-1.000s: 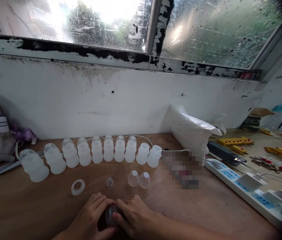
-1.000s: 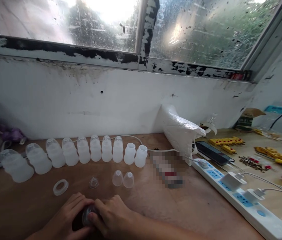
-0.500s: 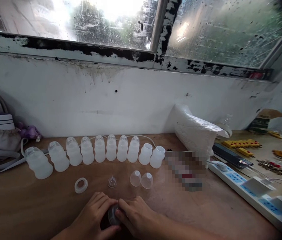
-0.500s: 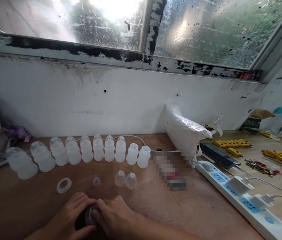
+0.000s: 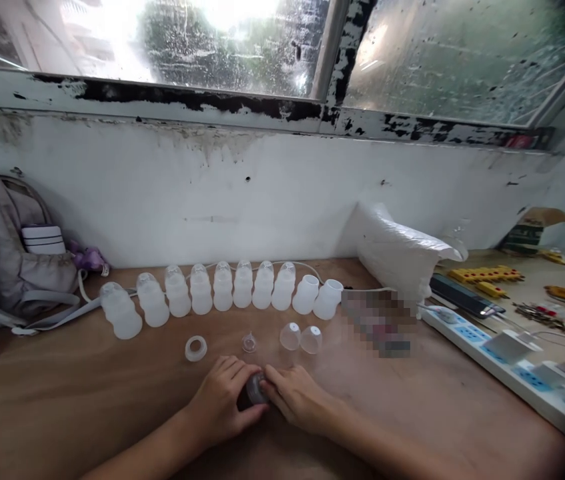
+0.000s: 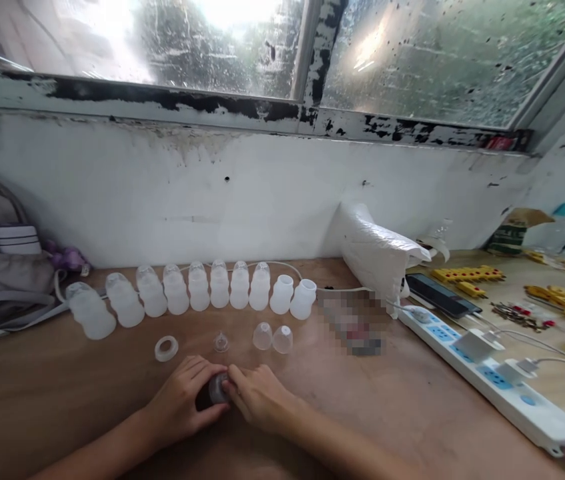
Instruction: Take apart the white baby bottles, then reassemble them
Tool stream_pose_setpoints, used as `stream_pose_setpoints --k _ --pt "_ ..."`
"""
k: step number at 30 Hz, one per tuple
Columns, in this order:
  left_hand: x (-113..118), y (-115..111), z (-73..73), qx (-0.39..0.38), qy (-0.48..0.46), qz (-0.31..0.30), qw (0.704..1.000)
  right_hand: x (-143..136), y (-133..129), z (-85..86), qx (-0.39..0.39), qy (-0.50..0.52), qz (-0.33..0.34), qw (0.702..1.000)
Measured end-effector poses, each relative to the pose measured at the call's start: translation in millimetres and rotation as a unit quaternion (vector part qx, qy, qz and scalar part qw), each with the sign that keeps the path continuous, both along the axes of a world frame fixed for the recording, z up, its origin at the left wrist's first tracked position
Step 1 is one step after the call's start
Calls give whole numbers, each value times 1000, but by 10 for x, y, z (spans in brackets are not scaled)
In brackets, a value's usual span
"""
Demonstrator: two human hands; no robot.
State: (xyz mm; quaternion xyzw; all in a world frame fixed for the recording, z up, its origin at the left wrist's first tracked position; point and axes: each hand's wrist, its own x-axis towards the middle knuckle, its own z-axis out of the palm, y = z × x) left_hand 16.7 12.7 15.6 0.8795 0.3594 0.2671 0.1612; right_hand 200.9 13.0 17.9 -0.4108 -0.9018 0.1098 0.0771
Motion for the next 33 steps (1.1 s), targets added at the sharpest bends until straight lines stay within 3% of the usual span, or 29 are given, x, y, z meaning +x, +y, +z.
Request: stream_pose_setpoints --k 7,22,28,33 --pt "-38 -1 50 -28 -23 9 999 -54 -36 -35 39 4 -23 999" --pt "-21 -154 118 12 -19 -4 1000 62 -75 -118 90 115 27 989" --pt "-153 -68 45 56 12 110 992 56 -96 -131 123 199 -56 971" --pt "-320 88 24 107 42 161 980 -14 -51 -131 126 160 -134 970"
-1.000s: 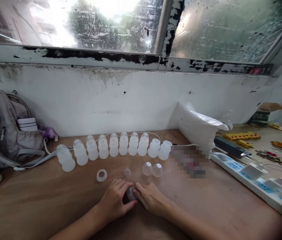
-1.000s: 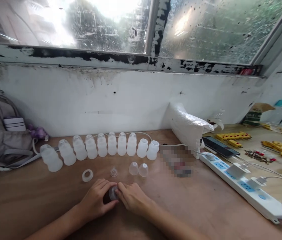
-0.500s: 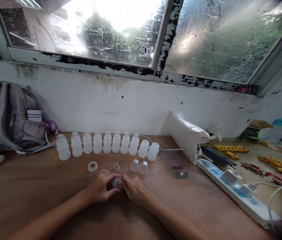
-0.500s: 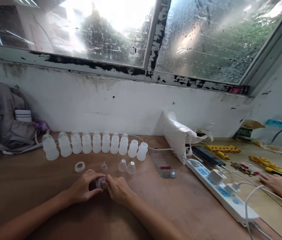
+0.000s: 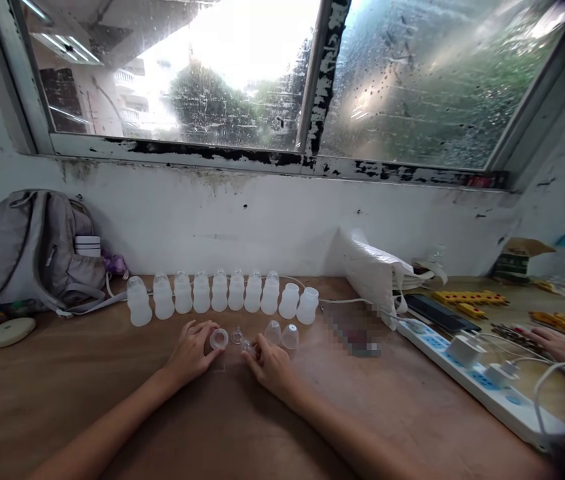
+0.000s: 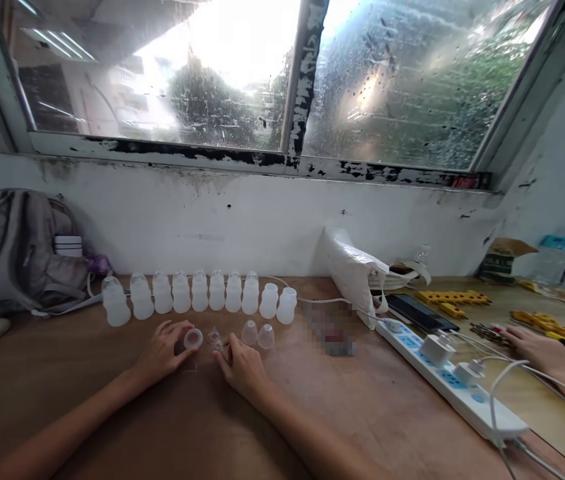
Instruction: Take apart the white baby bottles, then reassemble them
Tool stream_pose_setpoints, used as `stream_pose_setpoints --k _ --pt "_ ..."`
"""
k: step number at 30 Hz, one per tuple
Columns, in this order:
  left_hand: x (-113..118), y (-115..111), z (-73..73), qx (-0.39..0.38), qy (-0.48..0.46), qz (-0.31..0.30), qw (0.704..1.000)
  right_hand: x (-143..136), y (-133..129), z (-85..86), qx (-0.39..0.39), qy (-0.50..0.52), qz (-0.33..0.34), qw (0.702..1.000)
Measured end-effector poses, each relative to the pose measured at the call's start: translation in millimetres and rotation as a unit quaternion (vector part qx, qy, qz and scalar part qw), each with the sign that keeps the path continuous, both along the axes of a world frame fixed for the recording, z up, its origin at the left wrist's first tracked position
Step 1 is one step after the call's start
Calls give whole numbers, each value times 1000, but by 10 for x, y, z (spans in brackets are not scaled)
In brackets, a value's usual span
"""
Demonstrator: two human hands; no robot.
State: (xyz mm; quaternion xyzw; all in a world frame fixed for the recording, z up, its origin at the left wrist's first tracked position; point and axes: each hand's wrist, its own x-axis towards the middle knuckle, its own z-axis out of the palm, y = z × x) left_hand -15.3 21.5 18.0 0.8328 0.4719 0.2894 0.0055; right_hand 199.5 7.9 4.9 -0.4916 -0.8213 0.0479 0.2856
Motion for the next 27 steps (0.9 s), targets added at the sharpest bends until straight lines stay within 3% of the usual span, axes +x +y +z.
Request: stream_pose_setpoints --k 5,9,18,27 --pt "-76 103 -59 1 36 31 999 -18 83 29 -21 -64 -105 992" --pt "-98 158 -94 1 42 43 998 -24 145 68 -49 -112 -148 981" --pt "-177 184 -76 -19 52 39 998 -63 200 75 -64 -147 -153 975" --pt "-441 150 -69 -39 58 44 997 -137 257 88 -66 -154 -135 977"
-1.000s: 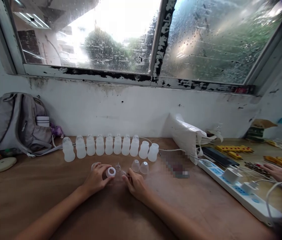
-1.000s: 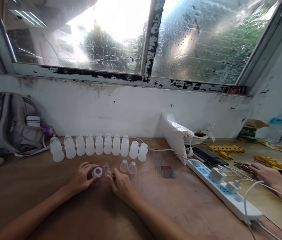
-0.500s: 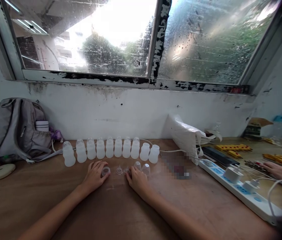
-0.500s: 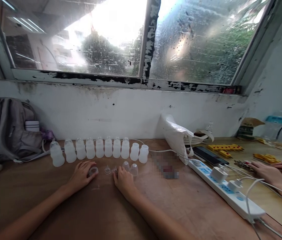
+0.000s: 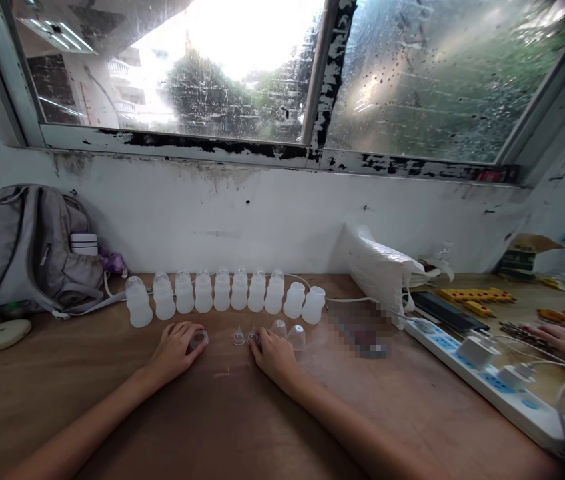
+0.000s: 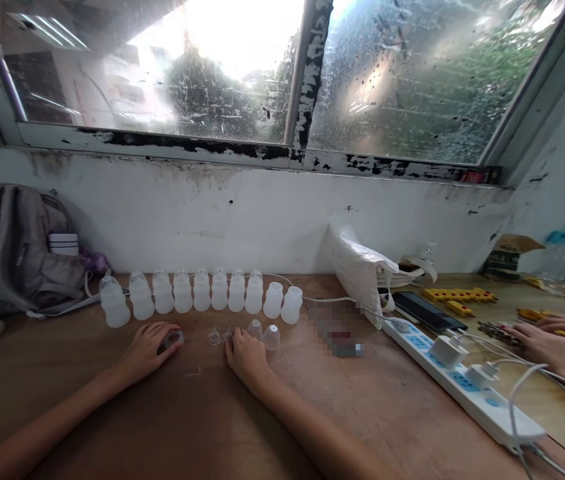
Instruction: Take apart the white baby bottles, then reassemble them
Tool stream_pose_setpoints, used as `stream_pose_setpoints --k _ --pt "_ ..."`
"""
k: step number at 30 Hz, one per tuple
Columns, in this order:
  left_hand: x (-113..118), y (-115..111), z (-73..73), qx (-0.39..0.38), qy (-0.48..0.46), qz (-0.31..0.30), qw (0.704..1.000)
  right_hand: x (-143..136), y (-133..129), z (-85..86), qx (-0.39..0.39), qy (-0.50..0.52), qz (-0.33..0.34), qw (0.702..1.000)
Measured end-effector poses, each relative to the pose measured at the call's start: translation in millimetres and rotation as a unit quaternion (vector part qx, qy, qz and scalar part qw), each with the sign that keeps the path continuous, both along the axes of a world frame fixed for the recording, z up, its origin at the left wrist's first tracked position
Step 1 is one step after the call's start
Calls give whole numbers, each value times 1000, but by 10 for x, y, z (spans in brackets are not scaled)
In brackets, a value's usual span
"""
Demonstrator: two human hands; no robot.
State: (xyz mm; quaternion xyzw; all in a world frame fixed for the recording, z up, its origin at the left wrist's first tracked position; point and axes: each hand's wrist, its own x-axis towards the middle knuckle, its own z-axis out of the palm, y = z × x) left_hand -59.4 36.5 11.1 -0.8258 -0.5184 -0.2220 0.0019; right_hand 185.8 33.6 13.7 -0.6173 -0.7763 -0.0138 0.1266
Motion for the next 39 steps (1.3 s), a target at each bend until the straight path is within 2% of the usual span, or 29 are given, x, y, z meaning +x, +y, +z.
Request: stream_pose_setpoints --k 6,12,17,23,31,34,37,39 --pt "-134 -39 13 2 -3 14 1000 -153 38 -2 6 0 29 1000" --pt "-135 -70 7 1 0 15 1000 -247 42 -11 16 6 53 998" --pt "-98 -47 -8 25 0 14 1000 -80 -5 -1 23 14 51 998" --pt "12 -9 21 30 3 -3 1000 184 -15 -8 2 -33 -2 999" --pt "43 6 -13 29 8 6 1000 401 -70 1 16 -32 -11 999" --pt "13 15 -45 26 13 13 999 436 -5 136 86 9 1 996" --pt "-23 33 -76 20 26 14 999 467 193 411 192 58 16 980" --pt "-47 42 -90 19 34 16 999 489 374 606 244 51 26 968"
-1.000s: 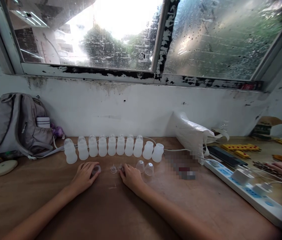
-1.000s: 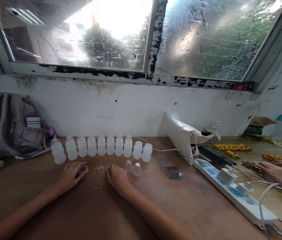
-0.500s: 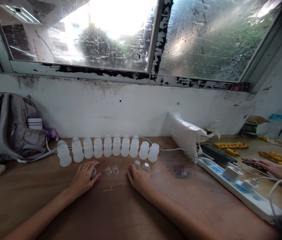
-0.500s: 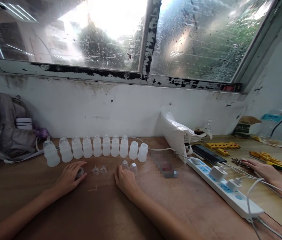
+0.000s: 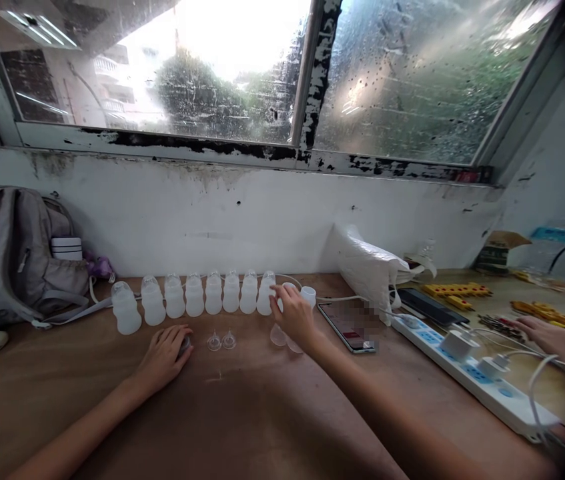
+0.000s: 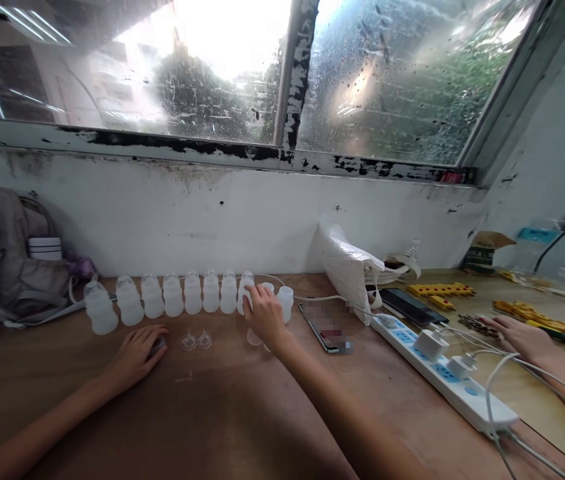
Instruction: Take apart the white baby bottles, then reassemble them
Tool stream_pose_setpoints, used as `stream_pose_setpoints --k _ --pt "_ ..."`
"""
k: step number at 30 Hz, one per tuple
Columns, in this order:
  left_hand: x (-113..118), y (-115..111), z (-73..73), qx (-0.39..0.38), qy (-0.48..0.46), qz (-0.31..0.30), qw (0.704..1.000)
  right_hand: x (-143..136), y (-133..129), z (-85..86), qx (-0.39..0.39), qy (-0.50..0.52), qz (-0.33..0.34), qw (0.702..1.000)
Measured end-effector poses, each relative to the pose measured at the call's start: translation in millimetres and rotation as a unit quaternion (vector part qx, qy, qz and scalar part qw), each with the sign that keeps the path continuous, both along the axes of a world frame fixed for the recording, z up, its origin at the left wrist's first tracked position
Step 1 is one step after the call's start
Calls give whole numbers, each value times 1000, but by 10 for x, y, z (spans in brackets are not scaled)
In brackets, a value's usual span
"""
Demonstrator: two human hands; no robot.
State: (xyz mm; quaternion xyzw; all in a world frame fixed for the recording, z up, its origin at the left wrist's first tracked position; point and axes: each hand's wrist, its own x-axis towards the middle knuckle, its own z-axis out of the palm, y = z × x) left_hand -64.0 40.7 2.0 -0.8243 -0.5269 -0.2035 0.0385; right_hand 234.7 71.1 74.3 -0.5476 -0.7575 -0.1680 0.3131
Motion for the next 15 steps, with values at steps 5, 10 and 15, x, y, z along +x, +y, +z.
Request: stream_pose_setpoints --k 5,10,15 --pt "-29 -8 -11 15 8 24 1000 21 396 192 7 -46 -37 998" --pt "68 -38 26 53 5 6 999 -13 491 68 -38 -39 -37 998" --pt "261 -53 103 42 31 -33 998 -31 331 86 -15 1 0 1000"
